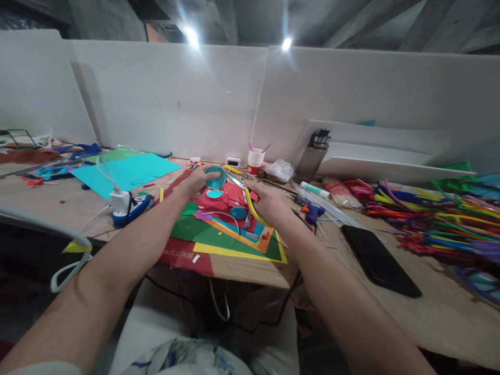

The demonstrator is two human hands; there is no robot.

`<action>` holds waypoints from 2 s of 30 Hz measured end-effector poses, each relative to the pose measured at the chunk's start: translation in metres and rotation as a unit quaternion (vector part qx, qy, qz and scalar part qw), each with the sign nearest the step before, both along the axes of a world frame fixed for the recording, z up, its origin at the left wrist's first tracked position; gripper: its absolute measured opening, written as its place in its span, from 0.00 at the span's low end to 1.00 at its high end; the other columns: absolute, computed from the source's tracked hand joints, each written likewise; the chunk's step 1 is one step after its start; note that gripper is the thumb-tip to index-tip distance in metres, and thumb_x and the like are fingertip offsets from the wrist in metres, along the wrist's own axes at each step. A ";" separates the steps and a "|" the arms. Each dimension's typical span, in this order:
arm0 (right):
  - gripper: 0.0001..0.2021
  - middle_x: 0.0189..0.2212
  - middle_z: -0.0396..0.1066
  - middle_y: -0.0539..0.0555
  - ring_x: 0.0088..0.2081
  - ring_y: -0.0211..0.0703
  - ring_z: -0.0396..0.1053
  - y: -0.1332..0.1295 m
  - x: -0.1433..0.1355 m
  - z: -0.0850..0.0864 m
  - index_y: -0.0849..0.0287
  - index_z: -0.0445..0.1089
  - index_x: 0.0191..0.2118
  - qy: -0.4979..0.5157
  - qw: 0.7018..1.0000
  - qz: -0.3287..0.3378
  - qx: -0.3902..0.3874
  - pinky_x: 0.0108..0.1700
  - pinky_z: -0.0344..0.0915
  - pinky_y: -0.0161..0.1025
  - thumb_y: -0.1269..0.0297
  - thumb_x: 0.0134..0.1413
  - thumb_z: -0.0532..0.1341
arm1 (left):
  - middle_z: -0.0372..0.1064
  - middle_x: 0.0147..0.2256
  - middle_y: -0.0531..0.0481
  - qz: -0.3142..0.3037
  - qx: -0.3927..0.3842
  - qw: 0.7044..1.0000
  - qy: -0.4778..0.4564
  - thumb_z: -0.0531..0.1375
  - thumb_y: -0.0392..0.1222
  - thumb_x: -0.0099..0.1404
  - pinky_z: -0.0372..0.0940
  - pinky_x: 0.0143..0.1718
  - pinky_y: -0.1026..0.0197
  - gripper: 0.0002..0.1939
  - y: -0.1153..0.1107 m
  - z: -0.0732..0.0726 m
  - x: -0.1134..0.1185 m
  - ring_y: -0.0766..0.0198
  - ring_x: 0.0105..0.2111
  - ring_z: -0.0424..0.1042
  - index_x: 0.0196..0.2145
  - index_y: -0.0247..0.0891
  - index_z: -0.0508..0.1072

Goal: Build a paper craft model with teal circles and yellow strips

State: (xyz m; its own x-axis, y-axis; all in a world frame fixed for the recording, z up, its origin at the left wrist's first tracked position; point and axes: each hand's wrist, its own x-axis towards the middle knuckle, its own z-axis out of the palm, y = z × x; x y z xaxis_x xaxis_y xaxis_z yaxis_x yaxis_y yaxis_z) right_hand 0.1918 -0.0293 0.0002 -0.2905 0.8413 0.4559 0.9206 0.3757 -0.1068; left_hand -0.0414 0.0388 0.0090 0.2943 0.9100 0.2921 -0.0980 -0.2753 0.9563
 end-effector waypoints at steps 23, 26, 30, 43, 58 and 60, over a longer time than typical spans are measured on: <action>0.22 0.43 0.77 0.57 0.40 0.51 0.74 -0.003 0.000 0.006 0.50 0.68 0.58 -0.001 1.000 0.014 -0.028 0.37 0.62 0.39 0.58 0.59 0.54 | 0.74 0.31 0.48 0.014 -0.010 1.000 -0.019 0.68 0.41 0.49 0.67 0.27 0.65 0.19 -0.001 -0.004 0.006 0.69 0.24 0.69 0.38 0.30 0.73; 0.22 0.44 0.77 0.57 0.41 0.51 0.74 -0.001 0.000 0.005 0.50 0.68 0.58 0.000 1.000 0.014 -0.026 0.37 0.62 0.39 0.59 0.58 0.54 | 0.74 0.31 0.47 0.018 -0.014 0.999 -0.024 0.68 0.40 0.48 0.67 0.28 0.65 0.20 0.000 -0.004 0.006 0.67 0.26 0.71 0.39 0.31 0.73; 0.21 0.44 0.77 0.58 0.40 0.51 0.74 0.000 0.001 0.005 0.50 0.69 0.57 0.000 0.999 0.015 -0.030 0.37 0.61 0.38 0.59 0.58 0.54 | 0.74 0.30 0.47 0.008 -0.021 0.999 -0.032 0.68 0.40 0.48 0.66 0.26 0.65 0.20 -0.001 -0.004 0.006 0.67 0.26 0.72 0.40 0.30 0.73; 0.20 0.43 0.77 0.59 0.40 0.50 0.74 -0.002 0.001 0.008 0.53 0.72 0.53 -0.015 0.999 0.017 -0.046 0.36 0.60 0.37 0.62 0.56 0.55 | 0.72 0.27 0.48 -0.017 -0.042 0.998 -0.030 0.67 0.39 0.49 0.63 0.20 0.66 0.15 0.004 -0.004 0.002 0.70 0.19 0.67 0.35 0.31 0.74; 0.18 0.40 0.78 0.59 0.38 0.50 0.74 0.008 0.007 -0.003 0.54 0.74 0.51 0.030 0.999 -0.001 -0.039 0.35 0.60 0.37 0.62 0.56 0.55 | 0.72 0.28 0.50 0.002 -0.055 0.998 -0.028 0.69 0.43 0.48 0.66 0.27 0.63 0.16 0.007 0.003 -0.005 0.67 0.25 0.71 0.33 0.32 0.74; 0.18 0.40 0.78 0.59 0.38 0.49 0.74 0.012 0.009 -0.006 0.55 0.74 0.50 0.063 0.997 -0.001 -0.049 0.36 0.61 0.36 0.64 0.56 0.55 | 0.73 0.29 0.50 0.017 -0.051 0.998 -0.039 0.71 0.41 0.45 0.66 0.31 0.63 0.18 0.008 0.002 -0.004 0.67 0.27 0.71 0.34 0.31 0.74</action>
State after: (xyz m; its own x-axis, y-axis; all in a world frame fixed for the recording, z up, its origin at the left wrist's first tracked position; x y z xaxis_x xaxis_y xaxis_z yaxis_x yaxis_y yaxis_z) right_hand 0.2004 -0.0174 -0.0057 -0.2338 0.8840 0.4049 0.8983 0.3557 -0.2580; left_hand -0.0453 0.0473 0.0111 0.2423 0.9455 0.2175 -0.1650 -0.1807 0.9696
